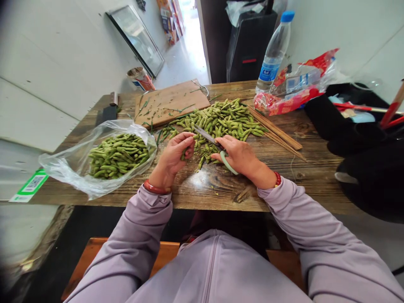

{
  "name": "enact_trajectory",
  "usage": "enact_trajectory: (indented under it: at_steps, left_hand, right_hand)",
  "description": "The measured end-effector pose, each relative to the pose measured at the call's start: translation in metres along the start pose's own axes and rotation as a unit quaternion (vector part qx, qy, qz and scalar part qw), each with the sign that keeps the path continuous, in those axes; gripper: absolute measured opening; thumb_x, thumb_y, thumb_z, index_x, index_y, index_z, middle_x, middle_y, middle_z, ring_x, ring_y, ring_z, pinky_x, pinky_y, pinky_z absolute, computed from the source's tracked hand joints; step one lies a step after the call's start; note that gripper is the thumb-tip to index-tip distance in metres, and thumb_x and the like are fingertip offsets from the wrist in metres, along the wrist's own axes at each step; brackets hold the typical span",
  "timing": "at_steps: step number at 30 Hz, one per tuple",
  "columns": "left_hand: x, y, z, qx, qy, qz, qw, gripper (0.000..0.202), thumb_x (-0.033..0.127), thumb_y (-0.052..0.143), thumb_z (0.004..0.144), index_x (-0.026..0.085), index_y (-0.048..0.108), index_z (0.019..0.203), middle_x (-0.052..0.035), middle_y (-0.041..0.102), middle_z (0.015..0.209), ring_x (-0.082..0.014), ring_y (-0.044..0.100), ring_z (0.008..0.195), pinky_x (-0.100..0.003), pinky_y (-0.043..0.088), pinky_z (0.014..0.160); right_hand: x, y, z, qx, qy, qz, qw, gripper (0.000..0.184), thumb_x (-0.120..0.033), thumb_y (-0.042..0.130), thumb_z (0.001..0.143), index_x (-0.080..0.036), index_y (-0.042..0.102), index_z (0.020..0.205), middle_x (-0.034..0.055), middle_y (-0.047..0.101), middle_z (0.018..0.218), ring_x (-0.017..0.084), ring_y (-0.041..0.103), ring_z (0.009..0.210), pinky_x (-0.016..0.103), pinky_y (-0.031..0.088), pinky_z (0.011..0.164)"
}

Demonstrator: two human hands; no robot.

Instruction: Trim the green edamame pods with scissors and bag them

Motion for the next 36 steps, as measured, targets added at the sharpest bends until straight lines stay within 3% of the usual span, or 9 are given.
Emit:
enact_trajectory:
  at_steps: [8, 13, 17, 20, 23, 25, 28, 31, 36]
  left_hand:
    - [0.007, -0.023, 0.006, 0.094, 0.011, -0.067, 0.993, 0.033, 0.035, 0.075, 0.079, 0.018, 0.047, 0.074, 0.0067, 0.05, 0.065, -0.0021, 0.04, 0.045, -0.015, 0.025, 0.04]
    - [0.01, -0.024, -0.004, 0.099, 0.037, 0.015, 0.994, 0.03, 0.032, 0.077, 0.077, 0.017, 0.051, 0.074, 0.0047, 0.056, 0.067, -0.0028, 0.043, 0.046, -0.015, 0.026, 0.04]
    - [0.037, -0.05, -0.015, 0.161, 0.092, 0.136, 0.973, 0.02, 0.028, 0.072, 0.079, 0.018, 0.054, 0.078, 0.0068, 0.048, 0.057, -0.0049, 0.038, 0.044, -0.017, 0.025, 0.04]
    - [0.078, -0.092, -0.024, 0.24, 0.177, 0.297, 0.907, 0.01, 0.025, 0.064, 0.083, 0.018, 0.058, 0.079, 0.006, 0.046, 0.056, -0.0076, 0.039, 0.047, -0.02, 0.032, 0.045]
    - [0.12, -0.133, -0.037, 0.328, 0.231, 0.481, 0.78, 0.009, 0.025, 0.066, 0.081, 0.018, 0.061, 0.079, -0.0005, 0.06, 0.072, -0.0134, 0.055, 0.067, -0.026, 0.048, 0.068]
    - [0.132, -0.147, -0.043, 0.309, 0.201, 0.57, 0.734, 0.013, 0.026, 0.07, 0.077, 0.017, 0.064, 0.084, -0.0071, 0.068, 0.089, -0.0196, 0.062, 0.083, -0.034, 0.052, 0.085]
    - [0.129, -0.137, -0.063, 0.281, 0.218, 0.621, 0.698, 0.02, 0.026, 0.068, 0.078, 0.015, 0.068, 0.094, -0.0133, 0.07, 0.107, -0.0251, 0.064, 0.099, -0.04, 0.049, 0.096]
    - [0.095, -0.103, -0.087, 0.228, 0.221, 0.577, 0.753, 0.024, 0.035, 0.06, 0.086, 0.016, 0.07, 0.096, -0.0086, 0.072, 0.096, -0.02, 0.065, 0.083, -0.033, 0.053, 0.078]
    - [0.017, -0.045, -0.11, 0.134, 0.193, 0.516, 0.824, 0.021, 0.033, 0.059, 0.087, 0.017, 0.072, 0.086, -0.0056, 0.071, 0.081, -0.0165, 0.063, 0.074, -0.028, 0.048, 0.069]
  right_hand:
    - [0.025, -0.005, 0.003, 0.065, 0.036, 0.01, 0.997, 0.043, -0.052, 0.062, 0.092, -0.022, 0.065, 0.122, 0.0128, 0.07, 0.105, 0.033, 0.068, 0.097, 0.047, 0.056, 0.083]
    - [0.036, -0.003, 0.003, 0.103, 0.019, 0.028, 0.994, 0.049, -0.057, 0.059, 0.092, -0.019, 0.067, 0.121, 0.0166, 0.072, 0.11, 0.036, 0.068, 0.105, 0.051, 0.055, 0.091]
    - [0.04, 0.0, 0.003, 0.106, 0.022, 0.036, 0.993, 0.049, -0.058, 0.059, 0.091, -0.02, 0.067, 0.121, 0.0172, 0.072, 0.112, 0.036, 0.068, 0.107, 0.051, 0.055, 0.093]
    - [0.039, 0.001, 0.002, 0.109, 0.017, 0.034, 0.993, 0.049, -0.059, 0.057, 0.092, -0.019, 0.067, 0.12, 0.0176, 0.073, 0.111, 0.036, 0.068, 0.107, 0.052, 0.055, 0.092]
    - [0.039, 0.002, 0.002, 0.11, 0.012, 0.029, 0.993, 0.05, -0.059, 0.056, 0.093, -0.018, 0.067, 0.121, 0.0175, 0.073, 0.109, 0.036, 0.069, 0.106, 0.052, 0.056, 0.092]
    - [0.04, 0.003, 0.002, 0.112, 0.01, 0.026, 0.993, 0.052, -0.059, 0.056, 0.093, -0.017, 0.067, 0.121, 0.0179, 0.073, 0.109, 0.037, 0.069, 0.105, 0.053, 0.056, 0.092]
    - [0.042, 0.003, 0.002, 0.118, 0.009, 0.025, 0.993, 0.052, -0.058, 0.056, 0.092, -0.016, 0.067, 0.121, 0.0188, 0.072, 0.113, 0.037, 0.068, 0.108, 0.054, 0.055, 0.094]
    - [0.042, 0.003, 0.003, 0.119, 0.006, 0.027, 0.992, 0.049, -0.056, 0.059, 0.092, -0.018, 0.066, 0.122, 0.0183, 0.071, 0.118, 0.037, 0.067, 0.113, 0.053, 0.055, 0.096]
    - [0.044, 0.004, 0.004, 0.114, 0.011, 0.023, 0.993, 0.046, -0.051, 0.065, 0.09, -0.019, 0.066, 0.122, 0.0173, 0.072, 0.119, 0.036, 0.067, 0.114, 0.051, 0.055, 0.097]
Point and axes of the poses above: each hand's wrist, its own z-axis towards the middle knuckle, its own y-axis out of the palm, x = y × z, the point moved 5 cm from there along z, towards the middle knuckle
